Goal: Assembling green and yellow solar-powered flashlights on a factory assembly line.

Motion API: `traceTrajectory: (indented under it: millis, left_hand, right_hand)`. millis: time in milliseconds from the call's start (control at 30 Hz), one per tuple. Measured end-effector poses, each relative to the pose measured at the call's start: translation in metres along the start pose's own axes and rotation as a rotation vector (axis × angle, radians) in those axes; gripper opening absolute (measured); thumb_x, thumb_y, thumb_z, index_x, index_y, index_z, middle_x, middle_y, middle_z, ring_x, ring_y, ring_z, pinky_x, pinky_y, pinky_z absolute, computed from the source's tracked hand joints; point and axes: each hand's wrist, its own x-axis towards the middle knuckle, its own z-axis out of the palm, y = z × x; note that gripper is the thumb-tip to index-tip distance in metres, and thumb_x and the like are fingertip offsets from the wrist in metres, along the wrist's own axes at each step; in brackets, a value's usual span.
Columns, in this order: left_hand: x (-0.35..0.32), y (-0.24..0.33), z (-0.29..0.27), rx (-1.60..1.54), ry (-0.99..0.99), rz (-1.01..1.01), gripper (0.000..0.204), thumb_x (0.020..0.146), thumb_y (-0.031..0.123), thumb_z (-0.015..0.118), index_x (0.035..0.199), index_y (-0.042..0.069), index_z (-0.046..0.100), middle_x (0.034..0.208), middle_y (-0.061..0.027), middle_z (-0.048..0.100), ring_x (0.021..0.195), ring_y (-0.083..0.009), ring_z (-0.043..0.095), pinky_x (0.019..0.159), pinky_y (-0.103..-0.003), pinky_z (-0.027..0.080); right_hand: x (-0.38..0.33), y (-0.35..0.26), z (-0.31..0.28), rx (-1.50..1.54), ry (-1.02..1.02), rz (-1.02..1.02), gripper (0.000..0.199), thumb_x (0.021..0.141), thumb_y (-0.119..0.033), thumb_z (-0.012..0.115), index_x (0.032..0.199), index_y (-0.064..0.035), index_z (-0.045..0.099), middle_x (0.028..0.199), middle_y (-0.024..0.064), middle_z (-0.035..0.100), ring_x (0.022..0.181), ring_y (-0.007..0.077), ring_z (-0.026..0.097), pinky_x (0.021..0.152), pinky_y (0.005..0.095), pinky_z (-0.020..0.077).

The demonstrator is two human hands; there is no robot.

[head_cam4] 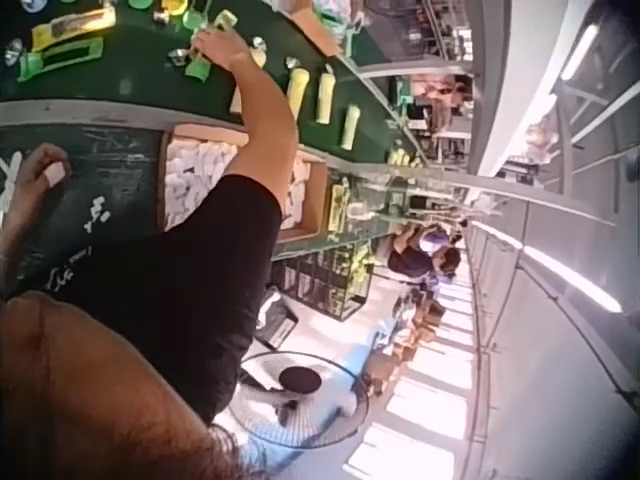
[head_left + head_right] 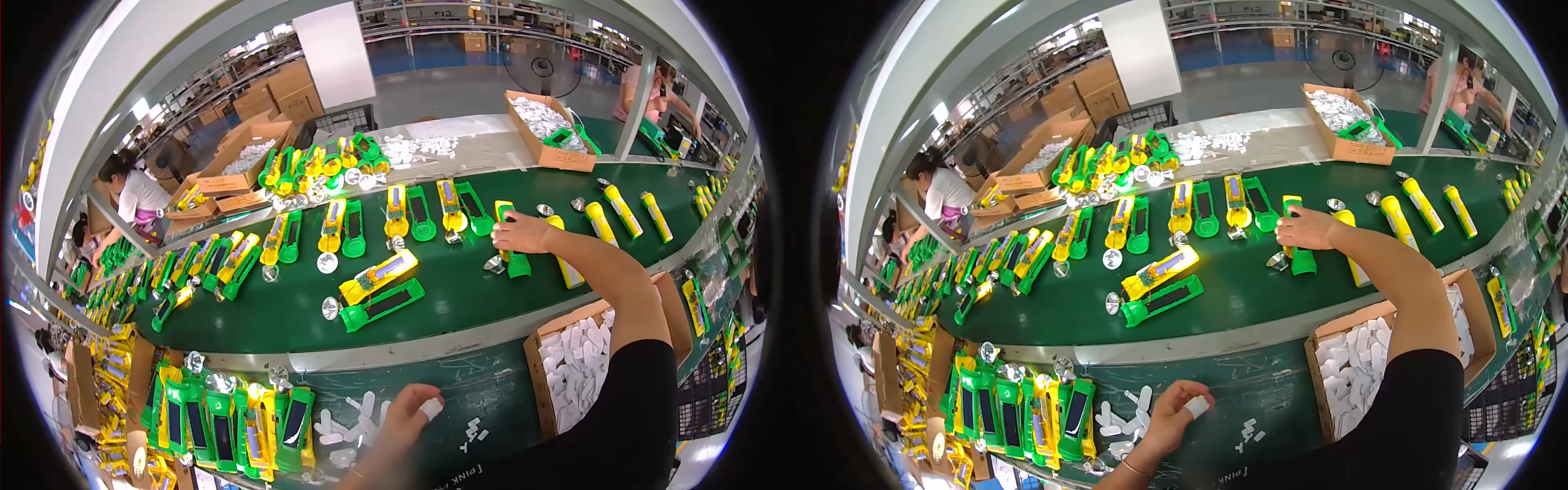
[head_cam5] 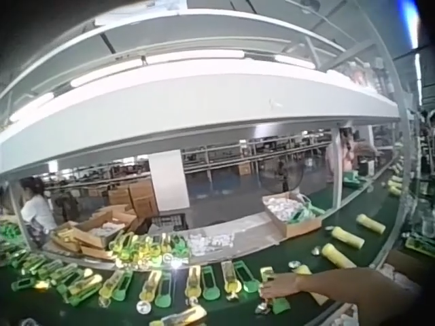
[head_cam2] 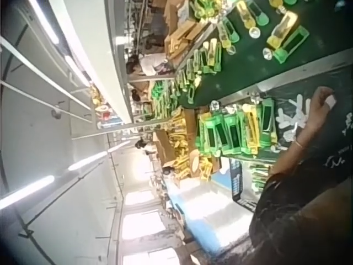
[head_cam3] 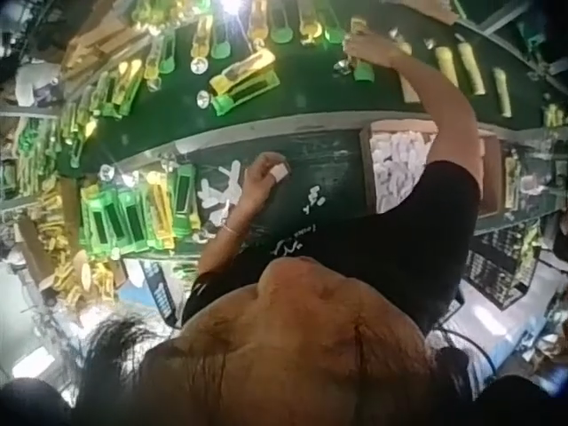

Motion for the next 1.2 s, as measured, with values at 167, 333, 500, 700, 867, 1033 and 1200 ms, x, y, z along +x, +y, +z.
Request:
traceTrajectory:
  millis: [167, 333, 500, 700, 867, 1033, 1200]
  left_hand:
    - [-0.007, -0.017, -0.014, -0.059, 0.069, 0.002, 0.022, 0.08, 0.001, 0.053, 0.101, 0.002, 0.048, 0.088, -0.006, 0.057, 0.084, -0.0139, 0.053, 0.078, -0.026, 0.042]
    - [0.014, -0.017, 0.018, -0.016, 0.203, 0.497, 0.035, 0.083, 0.008, 0.051, 0.116, 0.003, 0.039, 0.104, -0.0064, 0.051, 0.094, -0.0163, 0.05, 0.082, -0.029, 0.04]
    - [0.018, -0.029, 0.028, -0.341, -0.019, 0.331, 0.038, 0.087, 0.016, 0.048, 0.12, 0.008, 0.03, 0.107, -0.0049, 0.045, 0.096, -0.0149, 0.047, 0.084, -0.032, 0.04]
    - [-0.026, -0.038, -0.01, -0.775, -0.14, 0.137, 0.048, 0.083, 0.042, 0.05, 0.116, 0.009, 0.035, 0.098, -0.0074, 0.05, 0.089, -0.0208, 0.052, 0.079, -0.04, 0.044]
    - [-0.044, -0.019, -0.01, -0.908, -0.115, 0.157, 0.048, 0.085, 0.042, 0.046, 0.115, 0.007, 0.036, 0.1, -0.0067, 0.049, 0.089, -0.0201, 0.052, 0.08, -0.037, 0.044]
    - [-0.04, -0.038, -0.02, -0.832, -0.109, 0.189, 0.044, 0.085, 0.039, 0.049, 0.111, 0.005, 0.042, 0.096, -0.0075, 0.052, 0.086, -0.0196, 0.052, 0.079, -0.035, 0.044]
    - [-0.044, -0.036, -0.019, -0.928, -0.045, 0.173, 0.043, 0.084, 0.039, 0.049, 0.11, 0.005, 0.044, 0.094, -0.0072, 0.053, 0.086, -0.0194, 0.053, 0.078, -0.033, 0.044]
  right_hand:
    - [0.022, -0.03, -0.06, 0.015, 0.1, 0.106, 0.019, 0.071, -0.012, 0.055, 0.09, -0.0089, 0.051, 0.089, 0.0051, 0.051, 0.094, 0.0194, 0.048, 0.089, 0.0399, 0.0333]
    - [0.082, -0.101, -0.188, 0.695, -0.193, 0.365, 0.044, 0.055, -0.023, 0.068, 0.087, 0.0019, 0.05, 0.085, 0.0172, 0.055, 0.081, 0.0309, 0.055, 0.069, 0.0388, 0.0441]
    - [0.112, -0.162, -0.218, 1.126, -0.498, 0.274, 0.053, 0.063, -0.037, 0.067, 0.088, 0.0061, 0.049, 0.083, 0.0215, 0.058, 0.078, 0.0327, 0.058, 0.068, 0.0364, 0.0456]
    - [0.109, -0.19, -0.226, 1.378, -0.269, 0.476, 0.041, 0.075, -0.035, 0.06, 0.087, 0.003, 0.051, 0.082, 0.0195, 0.057, 0.076, 0.0301, 0.058, 0.064, 0.0368, 0.044]
    - [0.096, -0.232, -0.206, 1.276, -0.01, 0.384, 0.037, 0.075, -0.023, 0.059, 0.095, 0.0024, 0.041, 0.079, 0.022, 0.054, 0.072, 0.0369, 0.054, 0.064, 0.0433, 0.0406]
    - [0.086, -0.248, -0.222, 1.119, 0.058, 0.566, 0.028, 0.073, -0.01, 0.053, 0.092, 0.0051, 0.04, 0.086, 0.0279, 0.052, 0.078, 0.0428, 0.051, 0.065, 0.0458, 0.04]
    - [0.086, -0.265, -0.225, 1.409, -0.003, 0.634, 0.037, 0.083, -0.025, 0.05, 0.101, 0.0049, 0.042, 0.089, 0.024, 0.053, 0.081, 0.0371, 0.054, 0.071, 0.0409, 0.042]
